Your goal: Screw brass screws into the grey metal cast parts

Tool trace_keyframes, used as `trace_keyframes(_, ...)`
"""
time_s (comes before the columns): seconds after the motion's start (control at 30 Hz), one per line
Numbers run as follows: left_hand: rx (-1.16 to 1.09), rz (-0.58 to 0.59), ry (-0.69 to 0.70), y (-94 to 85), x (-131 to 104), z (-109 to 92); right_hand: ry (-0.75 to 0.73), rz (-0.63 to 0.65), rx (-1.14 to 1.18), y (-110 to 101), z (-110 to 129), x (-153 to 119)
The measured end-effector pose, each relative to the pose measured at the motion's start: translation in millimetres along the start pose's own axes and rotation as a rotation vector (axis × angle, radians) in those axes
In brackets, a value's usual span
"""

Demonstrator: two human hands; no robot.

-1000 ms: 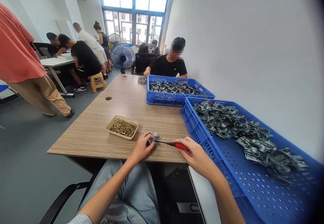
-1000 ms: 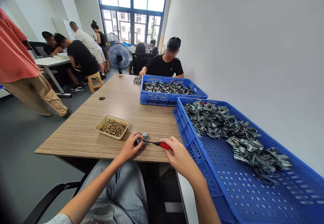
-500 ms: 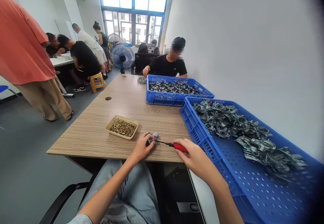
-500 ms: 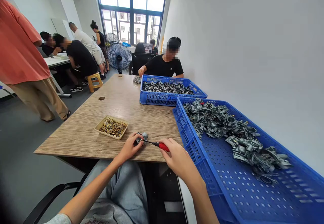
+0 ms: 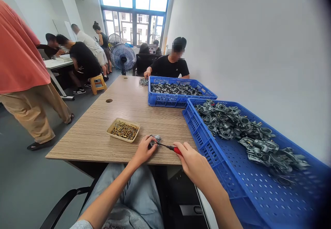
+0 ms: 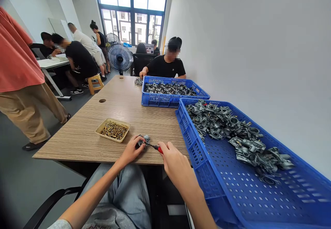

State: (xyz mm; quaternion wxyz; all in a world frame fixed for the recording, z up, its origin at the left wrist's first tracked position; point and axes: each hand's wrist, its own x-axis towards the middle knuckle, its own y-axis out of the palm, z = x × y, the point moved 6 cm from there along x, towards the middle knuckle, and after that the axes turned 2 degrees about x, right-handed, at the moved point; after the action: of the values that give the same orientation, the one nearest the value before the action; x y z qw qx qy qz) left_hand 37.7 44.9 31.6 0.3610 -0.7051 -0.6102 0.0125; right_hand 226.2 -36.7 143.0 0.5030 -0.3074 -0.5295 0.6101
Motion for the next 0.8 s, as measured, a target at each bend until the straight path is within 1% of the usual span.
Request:
trace_keyframes(0.1, 0.001, 0.0, 0.003, 0.2, 0.0, 0.3, 0.009, 0.011, 0.098, -0.6, 2.8, 0.2)
trace_keyframes(0.2, 0.013, -0.008, 0.011, 0.3, -0.6, 1.2, 0.071, 0.054, 0.148, 0.3, 2.8, 2.8)
trace_keyframes(0.3, 0.019, -0.006, 0.01, 0.8, -1.3, 2.0, 0.116, 0.068, 0.209, -0.2, 0.8, 4.6)
trace_keyframes(0.53, 0.03, -0.007, 0.01, 0.5, -1.3, 1.8, 0.059, 0.076, 0.395, -2.2, -4.7, -1.6)
trace_keyframes(0.63, 0.027, -0.007, 0.013, 0.3, -1.4, 1.6, 0.083, 0.047, 0.398, -2.8, -6.1, 0.4)
trace_keyframes(0.8, 0.029, 0.0, -0.002, 1.2, -1.3, 2.2, 0.131, 0.014, 0.287, -3.4, -6.2, 7.0)
